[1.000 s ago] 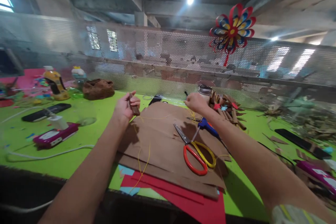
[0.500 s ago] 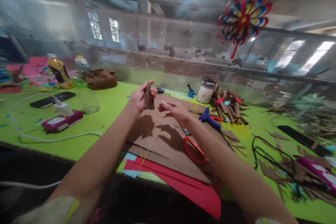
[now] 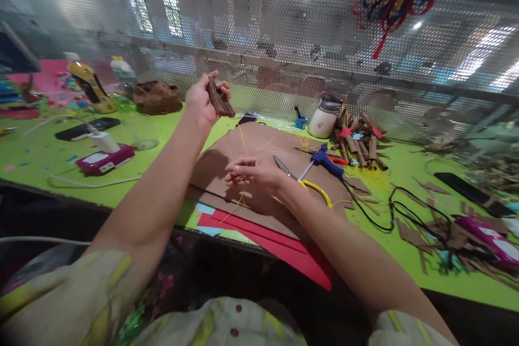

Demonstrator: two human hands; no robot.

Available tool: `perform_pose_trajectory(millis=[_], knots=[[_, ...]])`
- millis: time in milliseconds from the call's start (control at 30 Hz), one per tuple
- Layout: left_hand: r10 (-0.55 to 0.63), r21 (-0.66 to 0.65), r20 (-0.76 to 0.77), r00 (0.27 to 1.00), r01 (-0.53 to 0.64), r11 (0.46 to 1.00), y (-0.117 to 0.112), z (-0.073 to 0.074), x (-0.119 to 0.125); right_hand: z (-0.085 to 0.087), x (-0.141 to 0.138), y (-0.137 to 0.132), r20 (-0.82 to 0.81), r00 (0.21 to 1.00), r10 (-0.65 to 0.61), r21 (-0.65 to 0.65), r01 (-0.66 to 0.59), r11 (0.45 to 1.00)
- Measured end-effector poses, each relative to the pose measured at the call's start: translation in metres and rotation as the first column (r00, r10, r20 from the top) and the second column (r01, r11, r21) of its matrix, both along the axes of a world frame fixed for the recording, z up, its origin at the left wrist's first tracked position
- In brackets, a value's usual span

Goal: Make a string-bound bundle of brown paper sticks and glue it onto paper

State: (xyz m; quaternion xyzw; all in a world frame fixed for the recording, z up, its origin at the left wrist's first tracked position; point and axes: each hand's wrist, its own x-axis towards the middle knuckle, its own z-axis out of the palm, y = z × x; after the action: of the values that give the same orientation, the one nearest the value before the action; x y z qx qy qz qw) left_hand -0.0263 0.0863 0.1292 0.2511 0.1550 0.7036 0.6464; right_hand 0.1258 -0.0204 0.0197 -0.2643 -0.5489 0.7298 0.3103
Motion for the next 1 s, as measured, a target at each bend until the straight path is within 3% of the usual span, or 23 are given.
perform_pose_trajectory(millis=[200, 367, 600, 733, 867, 1000], knots=[[-0.014, -0.029, 0.042, 0.999, 0.015, 0.999, 0.000, -0.002, -0.003, -0.009, 0.001, -0.018, -0.053, 0.995, -0.079, -0.060, 0.076, 0.995], [-0.061, -0.035, 0.072, 0.996, 0.063, 0.997, -0.002, -0.010, -0.011, -0.020, -0.007, -0.029, -0.168, 0.982, -0.084, -0.139, 0.061, 0.988], [-0.193, 0.021, 0.094, 0.977, 0.192, 0.981, -0.005, -0.020, -0.020, -0.027, -0.012, -0.036, -0.079, 0.981, -0.175, -0.092, 0.168, 0.981], [-0.237, 0.048, 0.085, 0.968, 0.234, 0.971, -0.006, -0.020, -0.023, -0.027, -0.015, -0.045, -0.008, 0.990, -0.143, -0.091, 0.141, 0.986], [-0.255, 0.041, 0.076, 0.964, 0.253, 0.967, -0.005, -0.019, -0.024, -0.026, -0.018, -0.056, 0.060, 0.998, -0.017, 0.071, 0.012, 0.997], [-0.276, 0.026, 0.083, 0.958, 0.274, 0.961, -0.004, -0.019, -0.025, -0.022, -0.020, -0.062, 0.121, 0.992, 0.043, 0.251, -0.072, 0.965]])
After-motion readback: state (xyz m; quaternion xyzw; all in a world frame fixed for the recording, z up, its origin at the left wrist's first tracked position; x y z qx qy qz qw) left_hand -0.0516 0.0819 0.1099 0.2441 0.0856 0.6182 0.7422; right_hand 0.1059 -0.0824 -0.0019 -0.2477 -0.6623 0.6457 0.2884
